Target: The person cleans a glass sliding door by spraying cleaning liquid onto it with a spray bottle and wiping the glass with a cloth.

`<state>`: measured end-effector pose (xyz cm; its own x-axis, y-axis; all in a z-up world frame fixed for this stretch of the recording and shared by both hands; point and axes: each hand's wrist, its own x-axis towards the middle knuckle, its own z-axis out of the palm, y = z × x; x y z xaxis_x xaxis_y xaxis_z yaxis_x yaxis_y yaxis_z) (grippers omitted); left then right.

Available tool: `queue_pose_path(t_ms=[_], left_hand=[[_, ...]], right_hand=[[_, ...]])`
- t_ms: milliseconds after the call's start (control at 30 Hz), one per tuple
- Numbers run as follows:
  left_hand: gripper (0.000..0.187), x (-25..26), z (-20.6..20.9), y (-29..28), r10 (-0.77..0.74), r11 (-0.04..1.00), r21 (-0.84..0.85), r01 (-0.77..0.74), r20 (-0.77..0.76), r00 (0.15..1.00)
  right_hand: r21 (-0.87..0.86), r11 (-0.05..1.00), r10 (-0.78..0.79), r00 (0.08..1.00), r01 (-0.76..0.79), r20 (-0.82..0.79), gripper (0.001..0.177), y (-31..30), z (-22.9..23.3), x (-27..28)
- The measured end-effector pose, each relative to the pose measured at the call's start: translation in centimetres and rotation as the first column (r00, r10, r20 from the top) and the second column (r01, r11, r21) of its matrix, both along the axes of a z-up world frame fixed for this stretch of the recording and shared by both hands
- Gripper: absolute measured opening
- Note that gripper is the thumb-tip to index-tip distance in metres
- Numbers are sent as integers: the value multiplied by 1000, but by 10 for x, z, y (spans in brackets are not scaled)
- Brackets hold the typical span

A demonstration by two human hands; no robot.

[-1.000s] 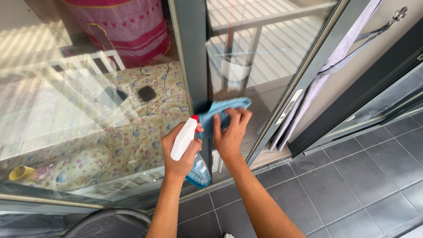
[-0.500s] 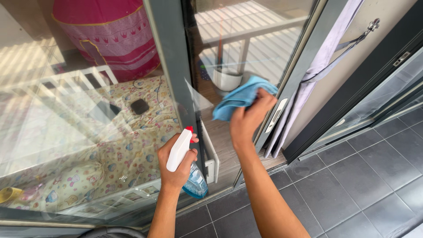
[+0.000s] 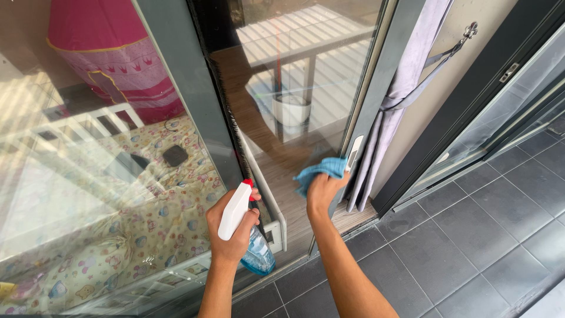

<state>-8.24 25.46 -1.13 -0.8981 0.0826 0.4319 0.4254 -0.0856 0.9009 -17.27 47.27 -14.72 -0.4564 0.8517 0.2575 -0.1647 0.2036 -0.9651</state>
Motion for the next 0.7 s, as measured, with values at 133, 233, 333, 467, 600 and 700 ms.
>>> queue_pose_path(t_ms=[133, 233, 333, 467, 600, 700], left_hand=[[33, -2, 3, 2, 1, 1000, 27, -2, 41, 999], [31, 4, 6, 2, -28, 998, 63, 26, 27, 999], [34, -3, 14, 7, -21, 998, 54, 22, -13, 1000], [32, 2, 16, 11, -16, 1000, 15, 16, -5, 1000], [32, 2, 17, 18, 0, 1000, -6, 0, 6, 1000], [33, 1, 17, 20, -5, 999, -38, 5, -1, 1000]], right_hand=[[112, 993, -22, 981, 44, -194, 28, 4, 106, -5], [126, 991, 77, 945, -38, -318, 23, -5, 161, 9], [133, 989, 97, 946, -58, -309, 23, -8, 174, 3], [206, 970, -83, 969, 132, -231, 19, -7, 97, 0], [-474, 871, 19, 973, -129, -230, 27, -10, 18, 7], [-740, 669, 23, 994, 64, 107, 23, -1, 8, 3]])
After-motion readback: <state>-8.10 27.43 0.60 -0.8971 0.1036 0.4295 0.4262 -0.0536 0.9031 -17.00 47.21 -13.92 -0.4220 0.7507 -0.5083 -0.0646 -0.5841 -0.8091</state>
